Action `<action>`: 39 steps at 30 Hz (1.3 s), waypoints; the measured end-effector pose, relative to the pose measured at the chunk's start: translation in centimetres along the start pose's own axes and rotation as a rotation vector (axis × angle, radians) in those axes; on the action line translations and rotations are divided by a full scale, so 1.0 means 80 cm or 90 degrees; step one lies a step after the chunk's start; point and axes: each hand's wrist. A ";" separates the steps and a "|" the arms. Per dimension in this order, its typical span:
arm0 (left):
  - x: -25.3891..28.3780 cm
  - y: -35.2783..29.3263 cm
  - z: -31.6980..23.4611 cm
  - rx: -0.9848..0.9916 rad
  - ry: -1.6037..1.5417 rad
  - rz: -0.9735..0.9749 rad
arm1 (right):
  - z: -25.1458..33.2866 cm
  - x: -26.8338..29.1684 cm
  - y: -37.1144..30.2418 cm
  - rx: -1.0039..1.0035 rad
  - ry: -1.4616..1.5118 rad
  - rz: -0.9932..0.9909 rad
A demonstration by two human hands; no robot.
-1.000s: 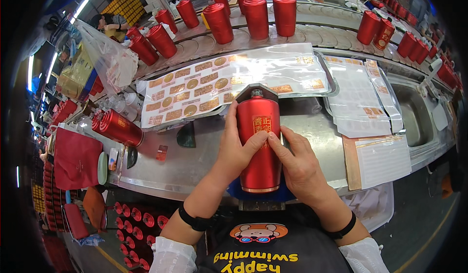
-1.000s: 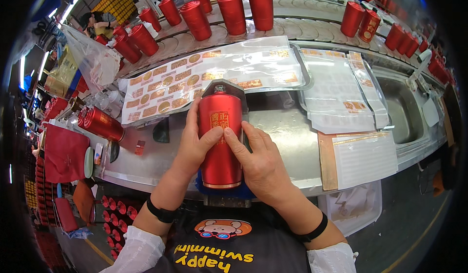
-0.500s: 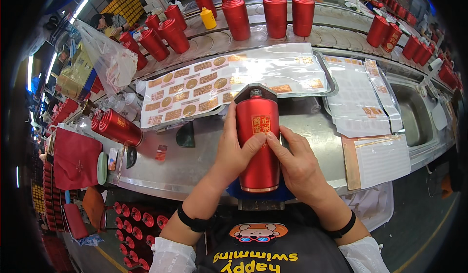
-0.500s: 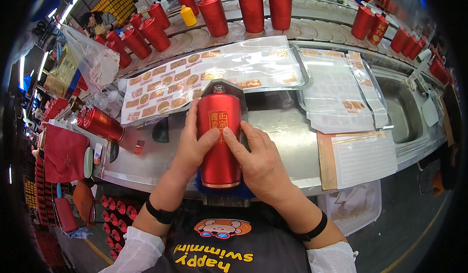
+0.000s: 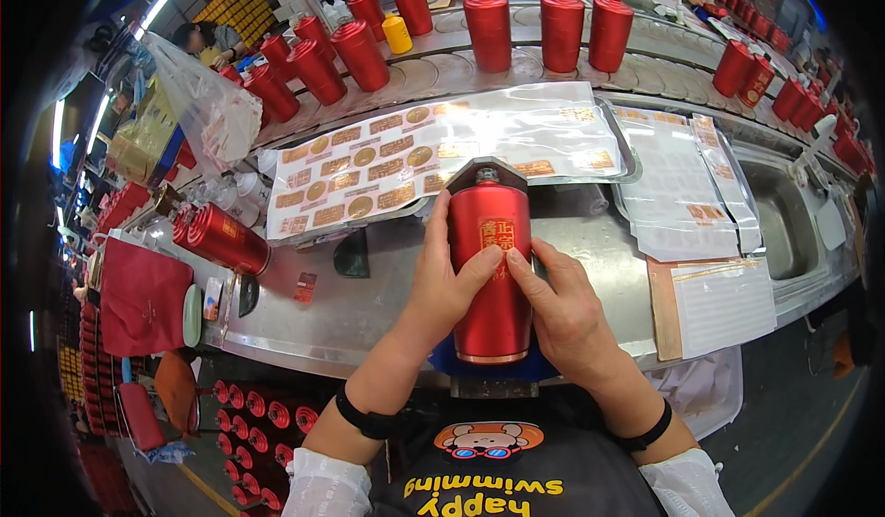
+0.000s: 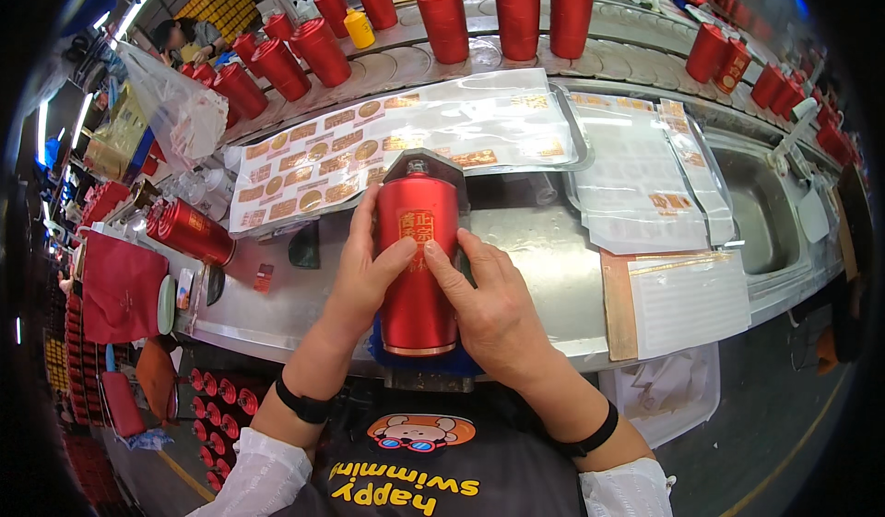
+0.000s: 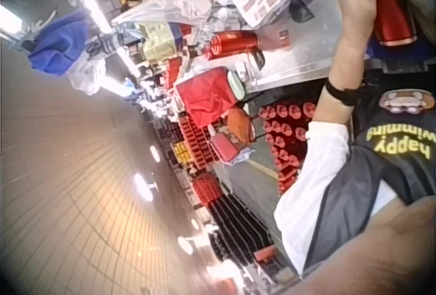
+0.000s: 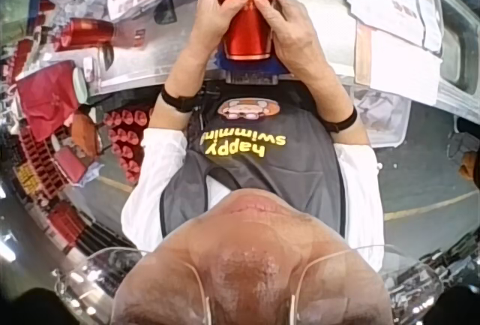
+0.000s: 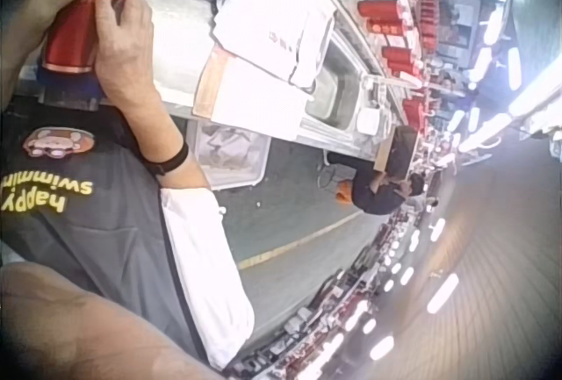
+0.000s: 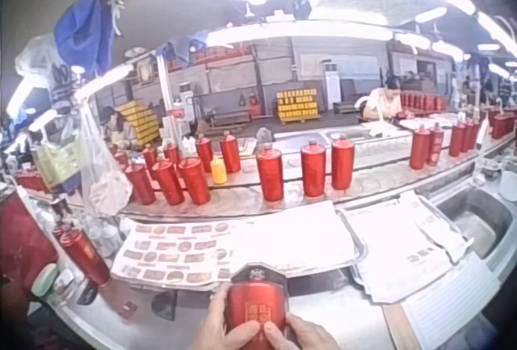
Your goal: Applying decorative labels and scraping them onto red canisters at an industrial workbench.
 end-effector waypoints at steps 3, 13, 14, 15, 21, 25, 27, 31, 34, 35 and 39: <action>0.000 0.001 -0.006 0.007 0.024 0.004 | -0.003 0.009 0.001 0.019 -0.035 -0.004; -0.004 0.000 0.000 0.013 0.083 0.029 | -0.043 0.082 0.154 0.099 -0.003 0.286; -0.007 -0.001 -0.002 0.011 0.081 0.032 | -0.050 0.082 0.158 0.098 -0.023 0.220; -0.003 -0.005 -0.002 -0.004 0.020 0.039 | -0.049 0.080 0.159 0.208 -0.164 0.070; 0.015 -0.030 0.017 -0.044 -0.162 0.061 | -0.015 0.066 0.058 0.234 0.159 0.196; 0.009 -0.032 0.002 -0.029 -0.211 0.074 | -0.048 0.057 0.121 0.136 0.025 0.122; 0.009 -0.036 0.001 -0.029 -0.212 0.078 | -0.031 0.068 0.145 0.249 -0.026 0.146; 0.008 -0.037 0.001 -0.023 -0.211 0.070 | -0.037 0.067 0.164 0.203 -0.022 0.190; 0.025 -0.019 -0.003 -0.205 0.225 0.028 | -0.047 0.077 0.144 0.177 -0.140 -0.031; 0.024 -0.007 -0.015 -0.264 0.285 0.015 | -0.049 0.077 0.127 0.114 -0.030 -0.047; 0.030 0.033 -0.049 -0.404 0.684 0.185 | -0.058 0.077 0.073 -0.117 0.204 -0.071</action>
Point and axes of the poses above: each hand's wrist, its own y-axis towards the middle knuckle, its own x-axis out of the back of the hand, z = x × y, and after that the axes turned 9 degrees about z, right-handed
